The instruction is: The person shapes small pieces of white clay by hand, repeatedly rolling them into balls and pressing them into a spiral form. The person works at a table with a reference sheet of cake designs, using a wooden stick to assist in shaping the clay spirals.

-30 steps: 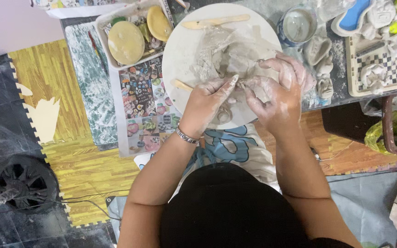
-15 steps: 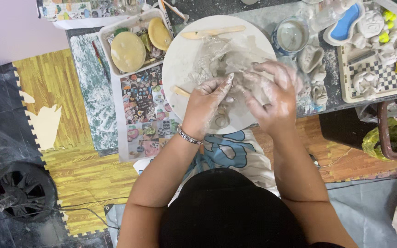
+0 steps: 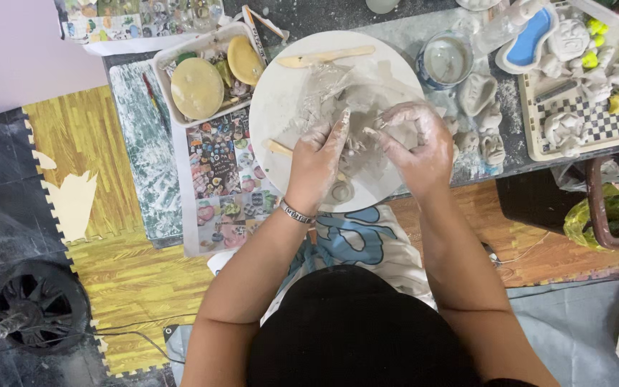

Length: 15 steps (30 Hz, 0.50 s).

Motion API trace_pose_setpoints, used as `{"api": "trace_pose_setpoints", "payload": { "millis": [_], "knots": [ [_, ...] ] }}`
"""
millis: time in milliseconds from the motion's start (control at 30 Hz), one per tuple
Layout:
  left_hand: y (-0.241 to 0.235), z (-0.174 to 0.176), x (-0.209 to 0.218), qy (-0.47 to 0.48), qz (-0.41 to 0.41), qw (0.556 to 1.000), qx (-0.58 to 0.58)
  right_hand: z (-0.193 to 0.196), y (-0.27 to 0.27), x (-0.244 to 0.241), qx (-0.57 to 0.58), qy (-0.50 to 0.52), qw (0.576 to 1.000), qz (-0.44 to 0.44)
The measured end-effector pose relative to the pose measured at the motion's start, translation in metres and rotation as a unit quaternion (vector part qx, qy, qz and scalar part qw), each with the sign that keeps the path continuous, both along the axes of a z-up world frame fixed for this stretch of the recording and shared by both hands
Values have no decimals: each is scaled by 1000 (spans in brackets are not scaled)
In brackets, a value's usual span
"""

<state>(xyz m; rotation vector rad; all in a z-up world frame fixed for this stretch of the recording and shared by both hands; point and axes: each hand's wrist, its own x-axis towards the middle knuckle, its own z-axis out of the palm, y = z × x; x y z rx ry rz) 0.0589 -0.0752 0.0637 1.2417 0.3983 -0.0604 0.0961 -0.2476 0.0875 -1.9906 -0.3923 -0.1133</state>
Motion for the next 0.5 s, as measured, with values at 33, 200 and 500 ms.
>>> {"api": "trace_pose_setpoints", "payload": {
  "millis": [33, 200, 500],
  "knots": [
    [0, 1, 1, -12, 2, 1000, 4, -4, 0, 0, 22, 14, 1000, -1],
    [3, 9, 9, -16, -26, 991, 128, -23, -3, 3, 132, 68, 989, 3],
    [2, 12, 11, -64, -31, 988, 134, -34, -10, 8, 254, 63, 965, 3]
  ]
}}
